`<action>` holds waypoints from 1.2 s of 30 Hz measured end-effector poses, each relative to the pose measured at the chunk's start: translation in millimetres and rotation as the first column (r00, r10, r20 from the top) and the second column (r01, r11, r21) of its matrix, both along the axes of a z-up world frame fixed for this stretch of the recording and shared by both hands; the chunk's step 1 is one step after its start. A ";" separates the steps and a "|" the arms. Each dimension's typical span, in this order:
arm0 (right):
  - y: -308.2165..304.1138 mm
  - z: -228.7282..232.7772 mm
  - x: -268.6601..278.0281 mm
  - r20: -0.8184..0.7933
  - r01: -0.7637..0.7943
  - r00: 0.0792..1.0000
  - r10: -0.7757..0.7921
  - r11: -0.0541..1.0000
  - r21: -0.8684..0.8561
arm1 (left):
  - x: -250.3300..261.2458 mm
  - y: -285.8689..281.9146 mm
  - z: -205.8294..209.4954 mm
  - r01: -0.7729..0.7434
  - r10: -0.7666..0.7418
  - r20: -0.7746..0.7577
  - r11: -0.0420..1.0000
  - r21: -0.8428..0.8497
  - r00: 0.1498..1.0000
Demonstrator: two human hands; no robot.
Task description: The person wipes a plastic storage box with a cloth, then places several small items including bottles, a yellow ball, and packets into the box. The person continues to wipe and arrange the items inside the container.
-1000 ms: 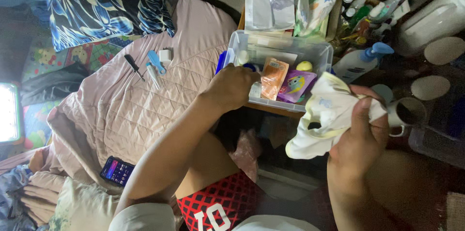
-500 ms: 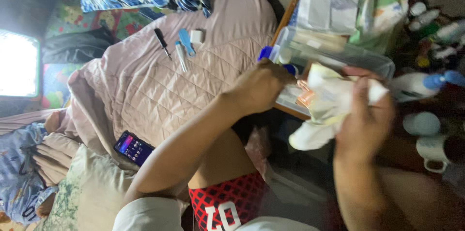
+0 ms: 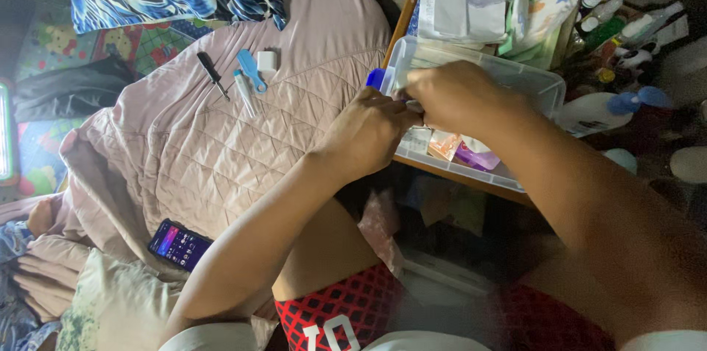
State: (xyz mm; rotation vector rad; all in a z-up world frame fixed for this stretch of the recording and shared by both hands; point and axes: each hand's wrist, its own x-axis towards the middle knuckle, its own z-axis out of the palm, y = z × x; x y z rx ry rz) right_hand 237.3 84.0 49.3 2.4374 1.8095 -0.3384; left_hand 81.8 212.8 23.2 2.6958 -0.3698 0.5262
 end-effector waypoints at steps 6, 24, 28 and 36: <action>2.0 -15.8 13.6 0.010 -0.027 1.000 0.027 1.000 -0.012 | 0.6 -1.8 6.4 -0.032 0.032 -0.028 0.999 -0.021 0.999; -34.8 -10.3 37.1 0.118 0.138 0.983 -0.142 0.990 0.042 | 32.3 -20.5 -5.1 -0.069 0.137 -0.189 0.941 0.331 0.972; -37.5 -12.7 38.8 0.108 0.085 0.989 -0.099 0.988 0.126 | 34.3 -18.2 -3.2 -0.049 0.146 -0.290 0.947 0.318 0.946; -35.3 4.9 27.3 0.097 0.108 0.988 -0.121 0.986 0.127 | 22.0 -13.2 4.3 -0.066 0.073 -0.113 0.996 0.065 0.991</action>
